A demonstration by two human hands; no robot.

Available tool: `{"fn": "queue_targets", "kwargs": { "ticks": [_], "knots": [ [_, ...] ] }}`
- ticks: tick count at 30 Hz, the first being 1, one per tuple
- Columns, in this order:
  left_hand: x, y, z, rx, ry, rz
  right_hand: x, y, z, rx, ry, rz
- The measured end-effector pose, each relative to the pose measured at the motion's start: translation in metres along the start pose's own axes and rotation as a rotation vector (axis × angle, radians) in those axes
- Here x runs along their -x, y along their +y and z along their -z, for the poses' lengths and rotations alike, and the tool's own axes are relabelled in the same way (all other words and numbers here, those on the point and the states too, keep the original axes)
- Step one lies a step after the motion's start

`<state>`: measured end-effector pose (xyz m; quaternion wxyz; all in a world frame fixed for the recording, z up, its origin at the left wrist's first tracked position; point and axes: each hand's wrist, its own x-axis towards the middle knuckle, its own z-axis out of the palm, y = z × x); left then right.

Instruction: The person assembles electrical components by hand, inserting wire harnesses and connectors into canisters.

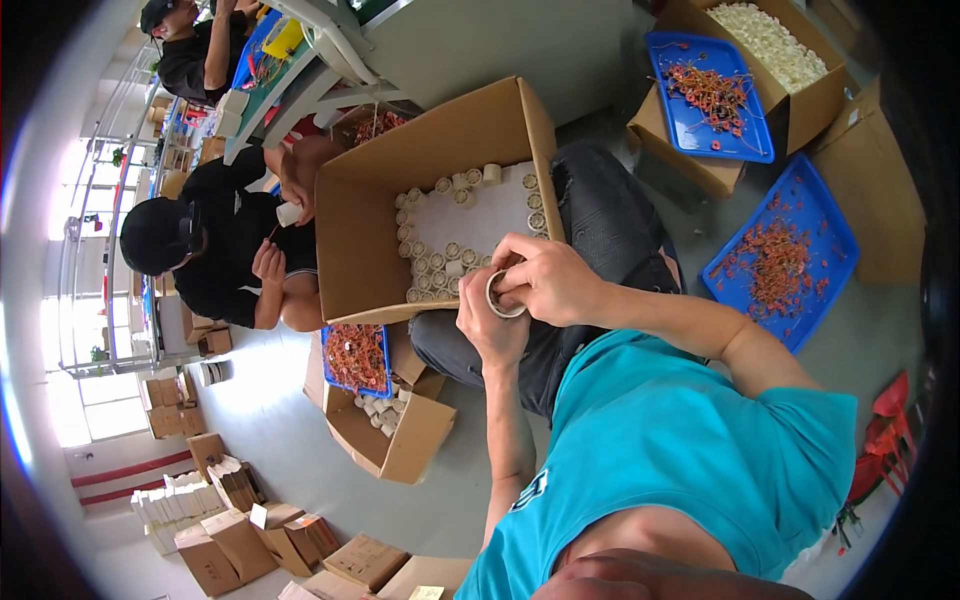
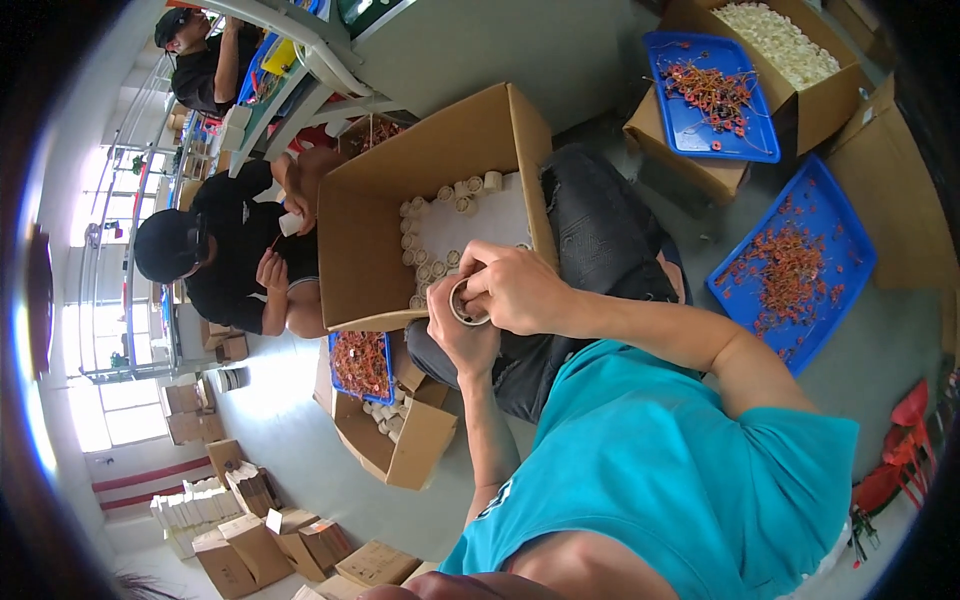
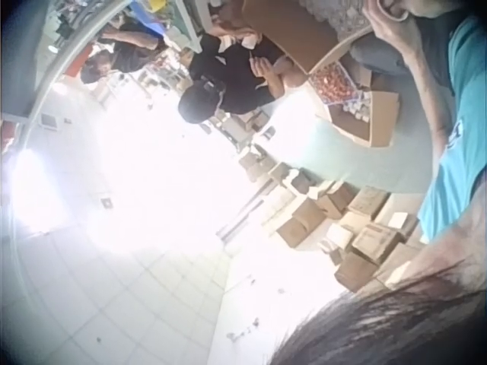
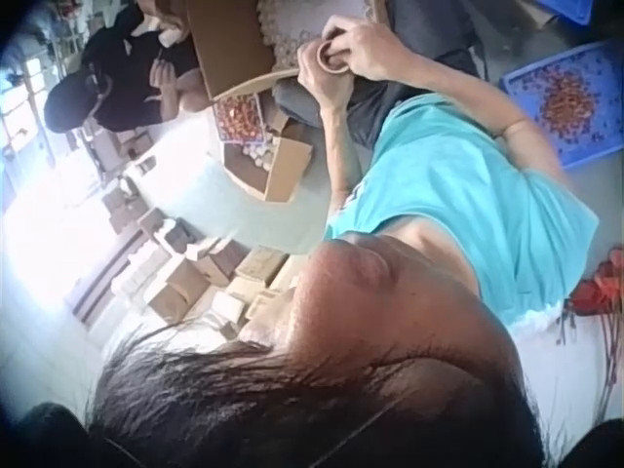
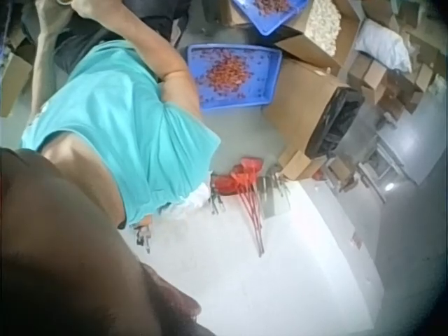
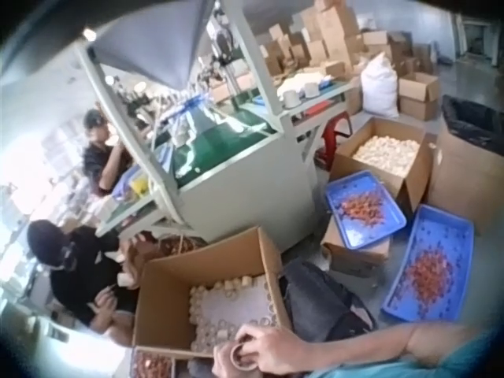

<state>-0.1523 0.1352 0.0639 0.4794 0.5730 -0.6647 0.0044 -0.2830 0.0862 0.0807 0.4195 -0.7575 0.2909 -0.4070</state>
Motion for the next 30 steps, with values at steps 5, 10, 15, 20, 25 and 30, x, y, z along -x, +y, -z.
{"fn": "queue_targets", "kwargs": {
  "ticks": [5,10,15,20,25,30],
  "knots": [
    [-0.003,0.006,-0.012,0.0,-0.013,0.013,0.001,0.001,0.013,-0.065,0.011,-0.075],
    [-0.015,0.005,-0.022,0.025,-0.042,-0.002,-0.001,0.009,0.027,0.009,0.033,-0.057],
    [-0.018,-0.016,-0.043,0.037,-0.186,0.127,-0.004,0.026,0.038,-0.027,-0.034,-0.11],
    [-0.046,-0.068,-0.078,0.22,-0.477,0.143,-0.051,0.084,0.076,0.086,0.329,0.001],
    [-0.065,-0.23,-0.112,0.119,-0.758,0.539,-0.209,0.095,0.12,0.128,0.549,0.221],
    [-0.027,-0.37,-0.111,-0.442,-0.891,0.854,-0.398,0.088,0.109,0.097,0.69,0.393]
  ]
}}
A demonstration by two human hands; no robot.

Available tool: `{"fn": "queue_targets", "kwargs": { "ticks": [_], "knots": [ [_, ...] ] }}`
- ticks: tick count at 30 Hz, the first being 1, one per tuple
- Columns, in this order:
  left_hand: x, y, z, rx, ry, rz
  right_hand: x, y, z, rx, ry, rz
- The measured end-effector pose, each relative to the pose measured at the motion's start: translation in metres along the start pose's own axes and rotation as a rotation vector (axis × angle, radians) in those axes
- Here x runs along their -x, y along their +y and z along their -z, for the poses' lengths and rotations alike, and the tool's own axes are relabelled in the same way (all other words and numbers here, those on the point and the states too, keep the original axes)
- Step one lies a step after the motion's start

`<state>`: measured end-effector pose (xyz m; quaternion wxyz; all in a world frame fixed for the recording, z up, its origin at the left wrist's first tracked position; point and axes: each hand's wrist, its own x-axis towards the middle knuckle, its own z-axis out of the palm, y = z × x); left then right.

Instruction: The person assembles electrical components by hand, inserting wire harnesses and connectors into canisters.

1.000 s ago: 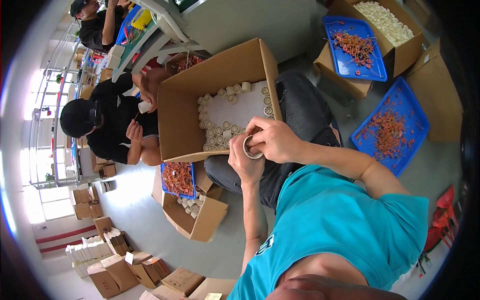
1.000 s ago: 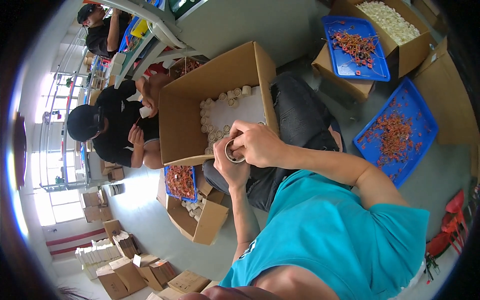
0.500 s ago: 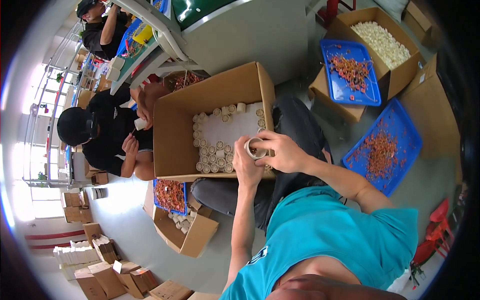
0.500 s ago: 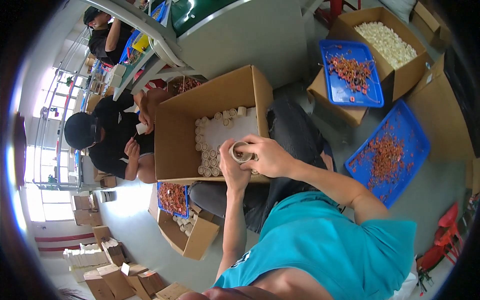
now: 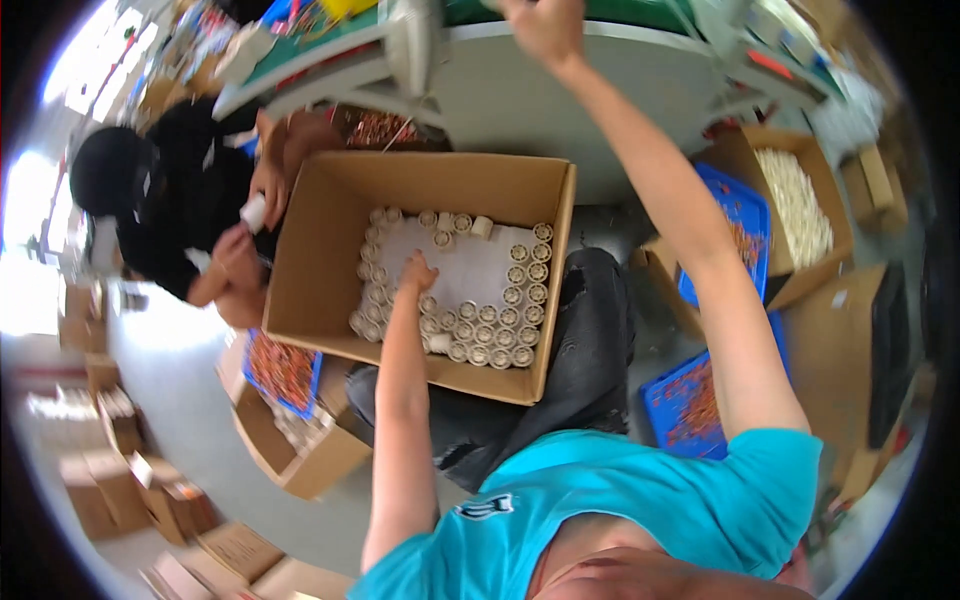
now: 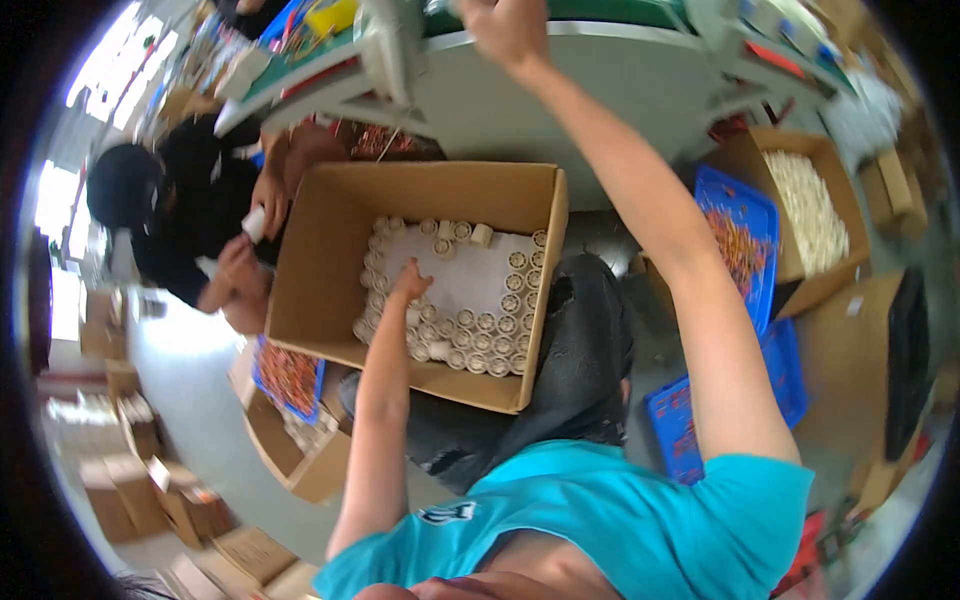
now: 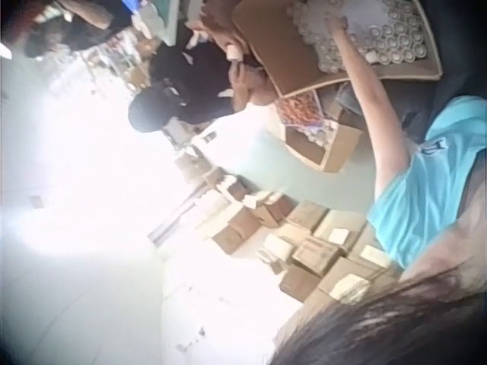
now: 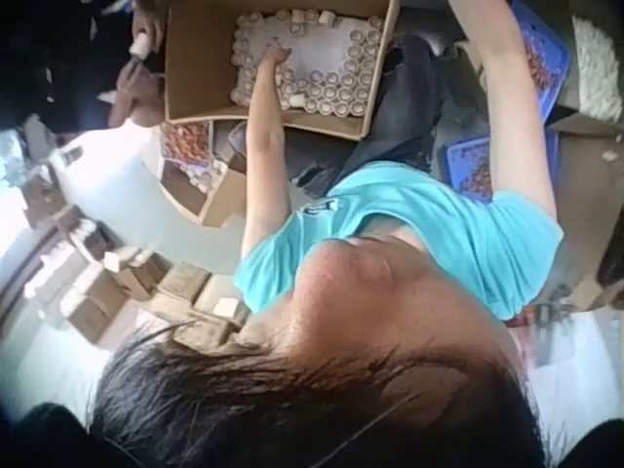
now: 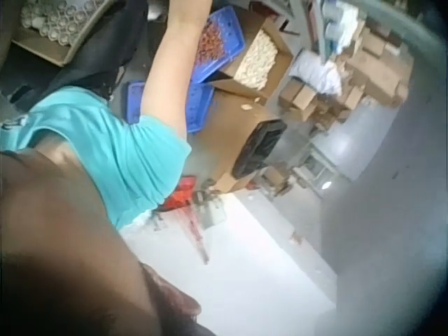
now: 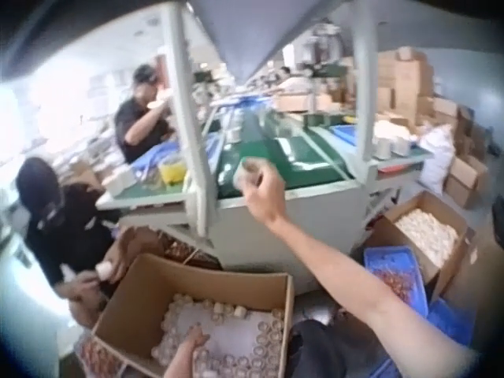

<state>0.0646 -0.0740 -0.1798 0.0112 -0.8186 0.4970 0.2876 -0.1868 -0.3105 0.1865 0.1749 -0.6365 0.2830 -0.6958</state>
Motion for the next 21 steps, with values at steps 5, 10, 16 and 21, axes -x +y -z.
{"fn": "queue_targets", "kwargs": {
  "ticks": [5,10,16,21],
  "knots": [
    [-0.01,-0.013,-0.033,-0.179,-0.217,0.266,-0.07,0.07,-0.05,0.405,-0.155,0.082],
    [-0.013,-0.054,-0.103,-0.315,0.081,0.233,-0.071,0.133,-0.077,0.568,-0.304,0.232],
    [-0.034,-0.021,-0.117,-0.177,0.225,0.184,-0.072,0.119,-0.03,0.566,-0.132,0.291],
    [-0.048,-0.047,-0.107,-0.234,0.155,0.207,0.039,0.036,0.086,0.273,-0.009,0.223]
  ]
}}
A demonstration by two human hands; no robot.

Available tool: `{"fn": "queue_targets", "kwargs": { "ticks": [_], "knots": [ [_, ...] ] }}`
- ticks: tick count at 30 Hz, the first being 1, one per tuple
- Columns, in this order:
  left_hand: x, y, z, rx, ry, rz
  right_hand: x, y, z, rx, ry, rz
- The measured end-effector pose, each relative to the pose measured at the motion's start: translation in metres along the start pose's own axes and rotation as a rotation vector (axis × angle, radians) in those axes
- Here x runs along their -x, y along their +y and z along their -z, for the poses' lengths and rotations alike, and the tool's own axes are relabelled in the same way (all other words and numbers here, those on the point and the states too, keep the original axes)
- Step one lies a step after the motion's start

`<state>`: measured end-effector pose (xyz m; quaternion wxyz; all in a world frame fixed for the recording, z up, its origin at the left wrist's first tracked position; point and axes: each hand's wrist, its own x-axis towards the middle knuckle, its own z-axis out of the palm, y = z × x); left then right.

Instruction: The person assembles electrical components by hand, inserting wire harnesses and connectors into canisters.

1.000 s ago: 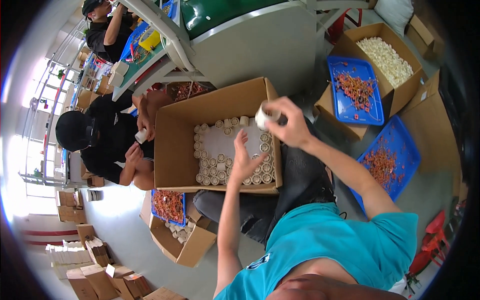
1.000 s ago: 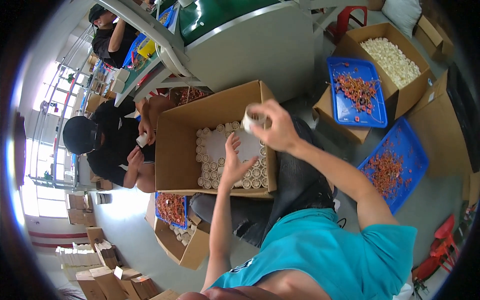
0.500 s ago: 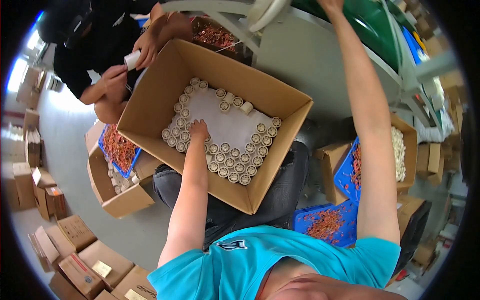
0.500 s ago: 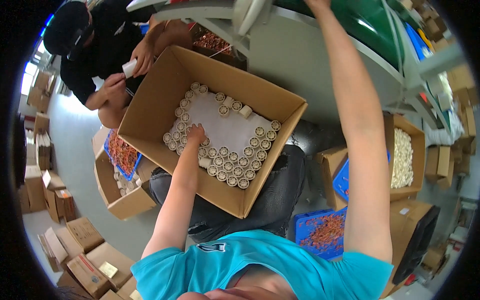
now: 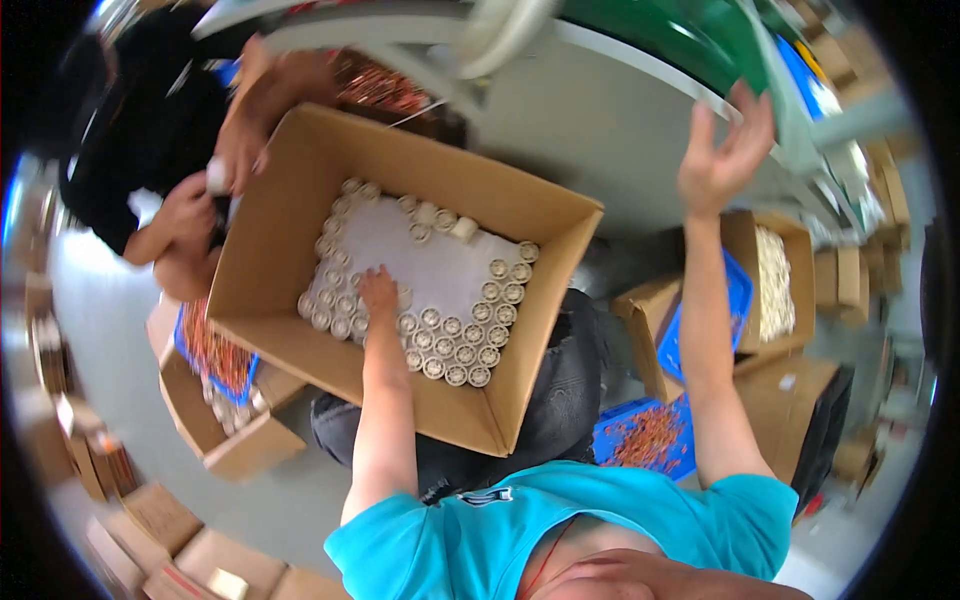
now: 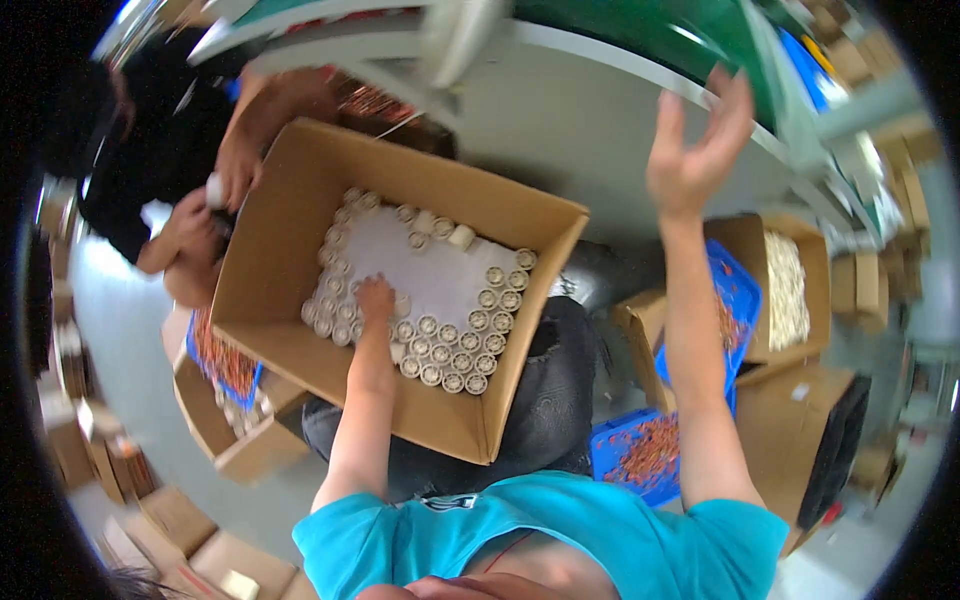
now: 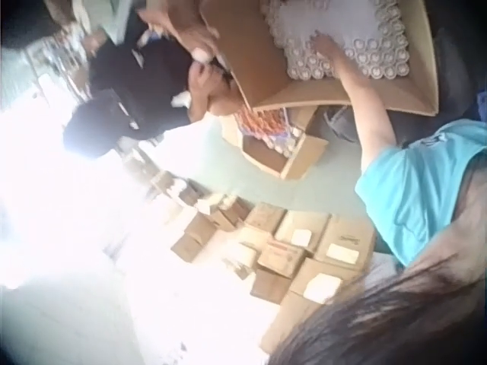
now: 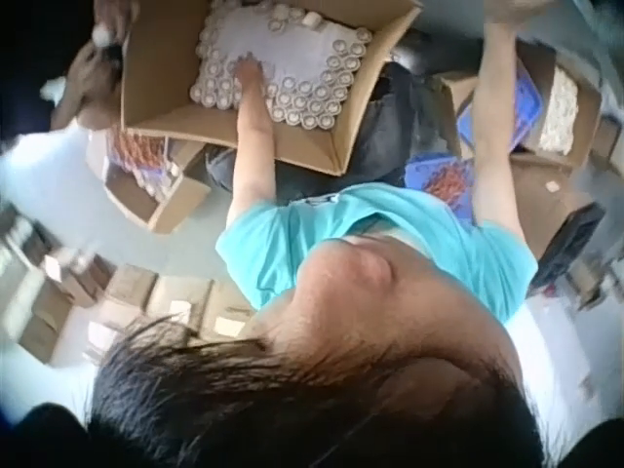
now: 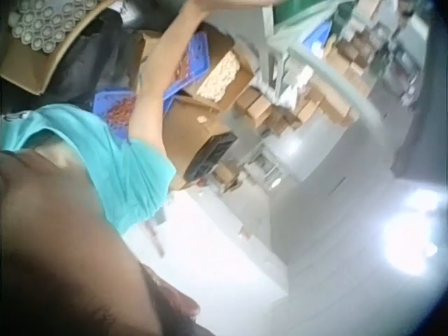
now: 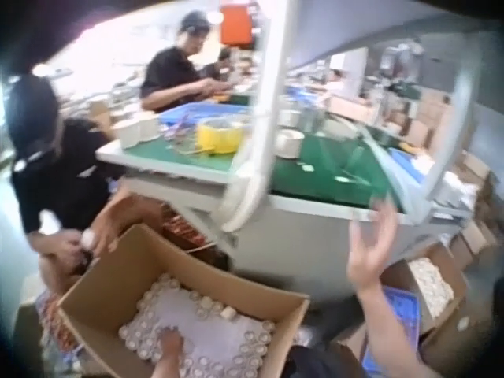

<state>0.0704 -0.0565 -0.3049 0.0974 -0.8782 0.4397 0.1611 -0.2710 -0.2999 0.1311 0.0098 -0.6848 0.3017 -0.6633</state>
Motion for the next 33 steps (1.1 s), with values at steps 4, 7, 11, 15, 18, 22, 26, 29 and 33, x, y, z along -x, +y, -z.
{"fn": "queue_targets", "kwargs": {
  "ticks": [4,7,11,15,18,22,26,29,33],
  "knots": [
    [-0.01,-0.075,-0.03,-0.139,0.061,-0.138,0.119,0.032,0.137,0.252,-0.109,-0.459],
    [0.007,-0.022,-0.009,-0.09,0.035,-0.153,0.184,0.064,0.266,0.522,0.076,-0.796],
    [0.017,0.011,0.028,-0.184,-0.054,-0.137,0.225,0.078,0.371,0.719,0.138,-1.08],
    [-0.045,-0.05,0.072,0.131,-0.079,-0.235,0.218,0.111,0.372,0.884,0.092,-0.886],
    [-0.028,-0.05,0.12,0.25,0.188,-0.227,0.197,0.15,0.348,0.836,0.036,-0.759],
    [0.046,0.007,0.211,1.296,-0.2,-0.181,0.173,0.216,0.349,0.801,-0.27,-0.843],
    [0.138,0.024,0.236,2.073,-0.294,-0.439,0.163,0.25,0.325,0.833,-0.43,-0.951],
    [0.213,0.039,0.223,2.425,-0.383,-0.44,0.174,0.252,0.298,0.857,-0.515,-0.895],
    [0.285,0.053,0.186,2.651,-0.454,-0.494,0.172,0.242,0.281,0.877,-0.512,-0.905]
  ]
}}
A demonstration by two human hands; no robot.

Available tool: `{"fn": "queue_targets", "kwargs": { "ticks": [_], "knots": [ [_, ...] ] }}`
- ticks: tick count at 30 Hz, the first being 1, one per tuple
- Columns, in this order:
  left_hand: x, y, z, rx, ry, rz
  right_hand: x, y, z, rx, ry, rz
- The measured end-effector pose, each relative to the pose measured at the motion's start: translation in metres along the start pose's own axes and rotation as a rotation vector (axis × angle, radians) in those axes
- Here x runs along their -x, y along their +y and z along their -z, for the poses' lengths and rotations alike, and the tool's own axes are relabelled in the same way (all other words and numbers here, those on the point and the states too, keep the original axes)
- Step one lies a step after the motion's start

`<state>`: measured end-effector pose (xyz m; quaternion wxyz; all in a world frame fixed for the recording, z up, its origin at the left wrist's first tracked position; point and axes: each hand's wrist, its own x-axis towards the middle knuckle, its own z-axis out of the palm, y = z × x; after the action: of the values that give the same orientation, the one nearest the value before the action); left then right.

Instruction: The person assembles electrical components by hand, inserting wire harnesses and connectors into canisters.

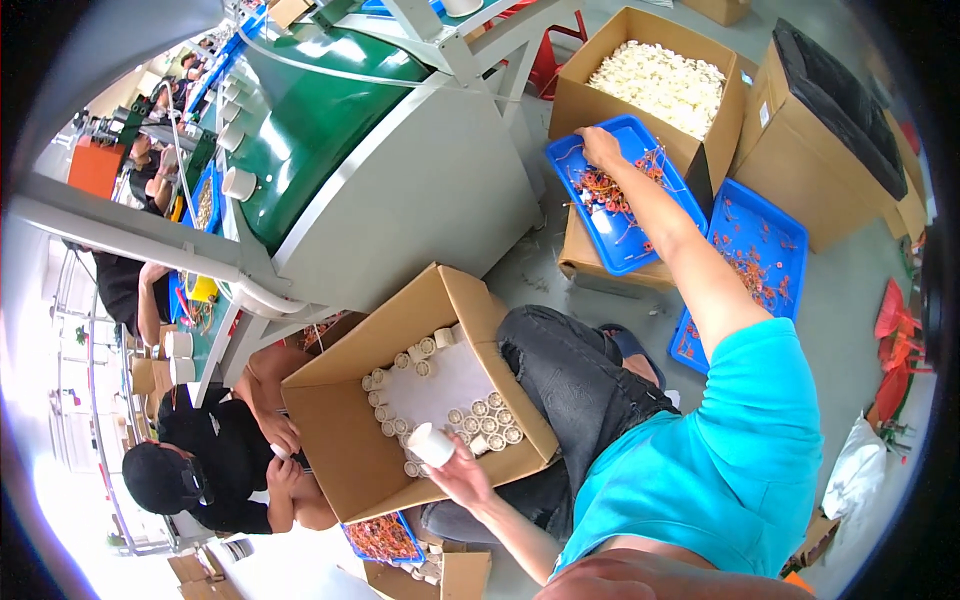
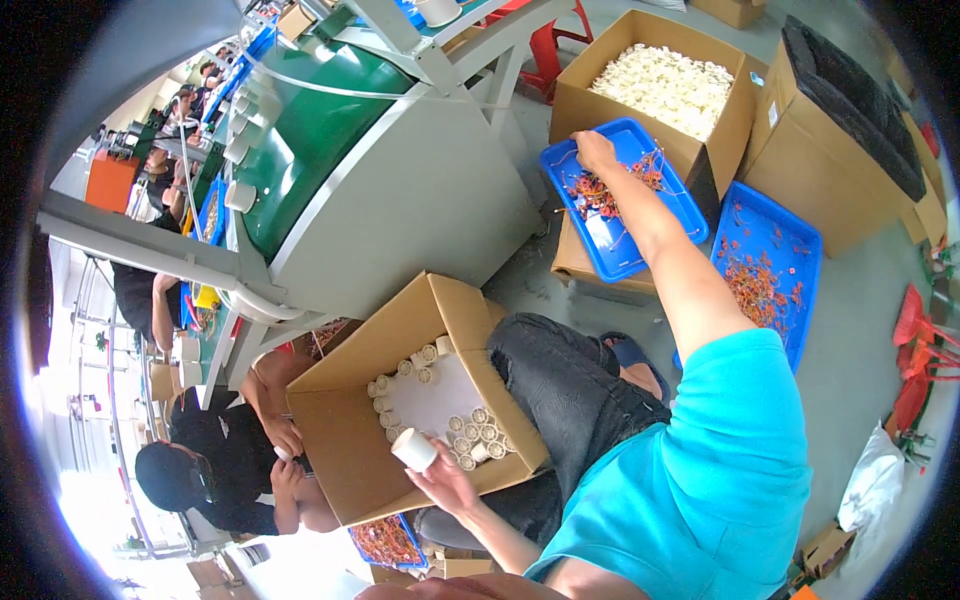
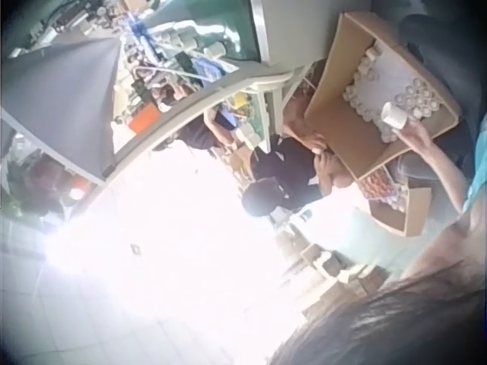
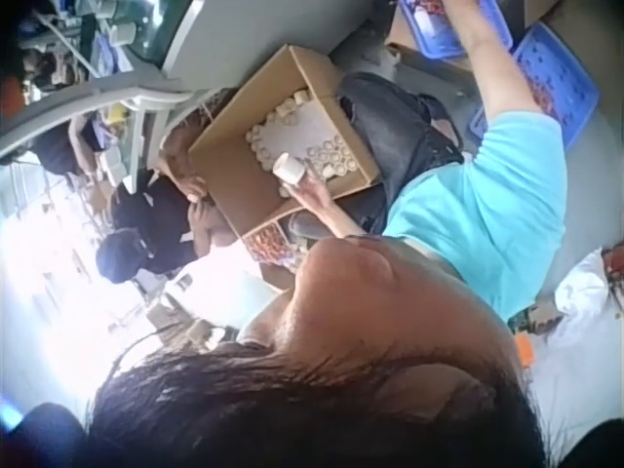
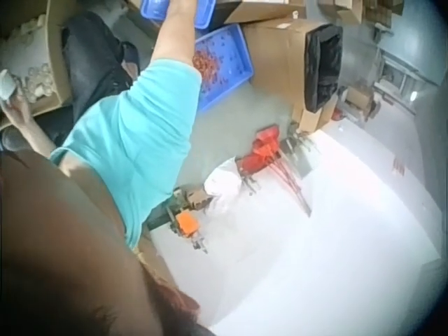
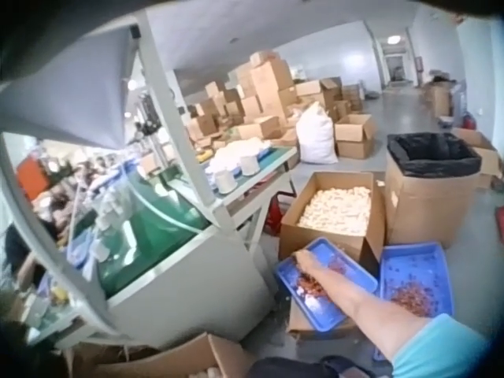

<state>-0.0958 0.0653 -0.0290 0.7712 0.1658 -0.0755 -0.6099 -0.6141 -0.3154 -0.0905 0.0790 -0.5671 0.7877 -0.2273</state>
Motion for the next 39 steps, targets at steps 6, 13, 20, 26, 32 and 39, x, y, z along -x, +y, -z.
{"fn": "queue_targets", "kwargs": {
  "ticks": [6,13,20,26,32,39],
  "knots": [
    [0.029,-0.025,-0.017,-0.116,-0.101,0.15,0.027,-0.011,0.015,-0.18,0.371,0.233],
    [0.027,-0.041,-0.063,-0.903,-0.005,0.37,0.258,-0.15,0.074,-1.162,-0.473,0.176],
    [0.04,-0.01,-0.121,-1.839,-0.413,-0.309,0.364,-0.208,0.103,-1.209,-1.116,0.068],
    [0.07,0.017,-0.092,-1.257,-0.148,0.232,0.384,-0.229,0.103,-1.33,-1.146,0.292],
    [0.094,0.035,-0.087,-0.974,-0.21,0.212,0.41,-0.234,0.097,-1.028,-0.913,0.439],
    [0.081,0.026,-0.079,-1.014,-0.089,-0.034,0.401,-0.234,0.1,-0.909,-0.358,0.652]
  ]
}}
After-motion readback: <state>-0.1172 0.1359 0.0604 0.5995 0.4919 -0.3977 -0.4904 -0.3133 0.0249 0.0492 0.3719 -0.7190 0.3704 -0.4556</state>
